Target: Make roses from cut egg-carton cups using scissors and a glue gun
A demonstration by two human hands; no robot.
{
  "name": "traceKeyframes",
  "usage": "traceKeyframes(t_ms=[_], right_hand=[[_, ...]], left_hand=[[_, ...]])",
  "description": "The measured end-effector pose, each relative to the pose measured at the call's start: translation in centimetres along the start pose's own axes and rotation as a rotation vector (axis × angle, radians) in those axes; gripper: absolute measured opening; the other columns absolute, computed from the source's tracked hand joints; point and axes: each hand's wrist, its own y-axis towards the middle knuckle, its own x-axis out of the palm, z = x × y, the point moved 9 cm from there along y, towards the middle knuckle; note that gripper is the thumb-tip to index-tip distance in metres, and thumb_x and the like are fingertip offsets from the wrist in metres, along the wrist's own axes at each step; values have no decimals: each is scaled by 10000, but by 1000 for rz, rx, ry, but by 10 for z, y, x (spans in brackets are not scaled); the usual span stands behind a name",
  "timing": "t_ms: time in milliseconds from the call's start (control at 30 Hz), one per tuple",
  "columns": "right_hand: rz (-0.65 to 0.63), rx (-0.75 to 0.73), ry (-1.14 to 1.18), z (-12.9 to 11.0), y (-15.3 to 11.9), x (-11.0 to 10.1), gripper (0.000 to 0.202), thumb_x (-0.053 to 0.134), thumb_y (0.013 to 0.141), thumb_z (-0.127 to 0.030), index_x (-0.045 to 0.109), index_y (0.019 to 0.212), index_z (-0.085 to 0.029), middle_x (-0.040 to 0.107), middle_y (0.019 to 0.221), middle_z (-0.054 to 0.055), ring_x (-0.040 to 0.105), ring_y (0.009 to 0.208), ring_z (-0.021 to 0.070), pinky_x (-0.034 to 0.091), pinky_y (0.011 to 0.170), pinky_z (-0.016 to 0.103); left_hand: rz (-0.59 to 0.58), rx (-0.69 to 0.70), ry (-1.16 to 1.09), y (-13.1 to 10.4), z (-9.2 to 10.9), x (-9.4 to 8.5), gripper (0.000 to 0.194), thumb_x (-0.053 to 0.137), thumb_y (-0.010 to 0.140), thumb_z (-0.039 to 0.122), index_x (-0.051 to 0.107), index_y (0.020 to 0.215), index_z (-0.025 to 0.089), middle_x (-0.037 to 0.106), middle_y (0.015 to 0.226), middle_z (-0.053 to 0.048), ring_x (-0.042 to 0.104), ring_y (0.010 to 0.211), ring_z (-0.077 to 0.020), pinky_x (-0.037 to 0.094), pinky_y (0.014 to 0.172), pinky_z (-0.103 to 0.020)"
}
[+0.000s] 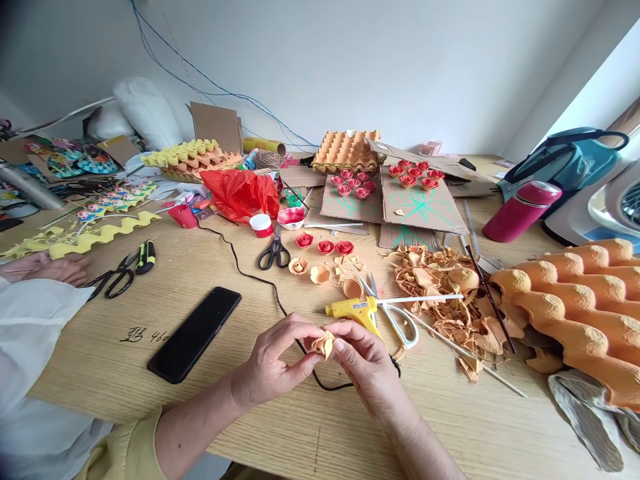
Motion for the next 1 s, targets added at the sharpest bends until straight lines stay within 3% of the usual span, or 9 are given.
traceKeyframes(t_ms=[200,400,567,733,800,867,1000], right_hand=[[-18,8,10,1,1,1,154,742,873,-381,776,978,-275,736,907,14,652,847,144,512,873,279],[51,84,76,8,3,-6,224,781,838,-413,758,977,-239,678,815,-2,570,705,88,496,734,216],[61,143,124,14,2,-6,246,800,816,-427,726,939,-228,646,778,-15,567,653,76,480,659,199],[23,152,70,17,3,1,281,776,827,-465,685,913,-214,620,760,-19,531,613,74,467,605,200],[-1,113,-51,10,3,1,299,739,849,-495,664,921,-215,620,762,-13,538,619,90,479,614,225],[52,3,-286,-8,1,-8,309,680,884,-518,643,969,-223,633,785,3,564,639,120,491,628,264],[453,-274,-1004,-60,-13,-49,292,589,923,-518,608,974,-232,651,875,46,589,712,180,480,648,324]], left_hand=[[-12,-18,-35,0,-4,2,228,655,874,85,608,1074,182,690,905,-31,622,756,-123,553,757,-239],[-46,-78,-79,-2,-14,6,269,671,844,67,594,1075,182,675,914,-21,622,765,-121,535,772,-244],[3,-178,-76,-7,-26,2,256,742,816,123,581,1004,188,600,819,14,586,704,-113,517,710,-234],[-75,-64,-79,-4,-17,7,351,732,872,214,636,1209,218,646,1016,-59,622,943,-178,536,866,-301],[-91,-34,-98,-1,-13,7,282,723,880,207,674,1158,219,652,1061,-73,635,1011,-188,534,899,-304],[-42,-48,-100,2,-15,1,229,735,861,174,681,1082,203,672,1042,-69,651,1003,-185,532,900,-303],[102,-157,-93,3,-28,-15,239,722,844,107,644,1054,191,710,1004,-52,661,906,-159,526,808,-277]])
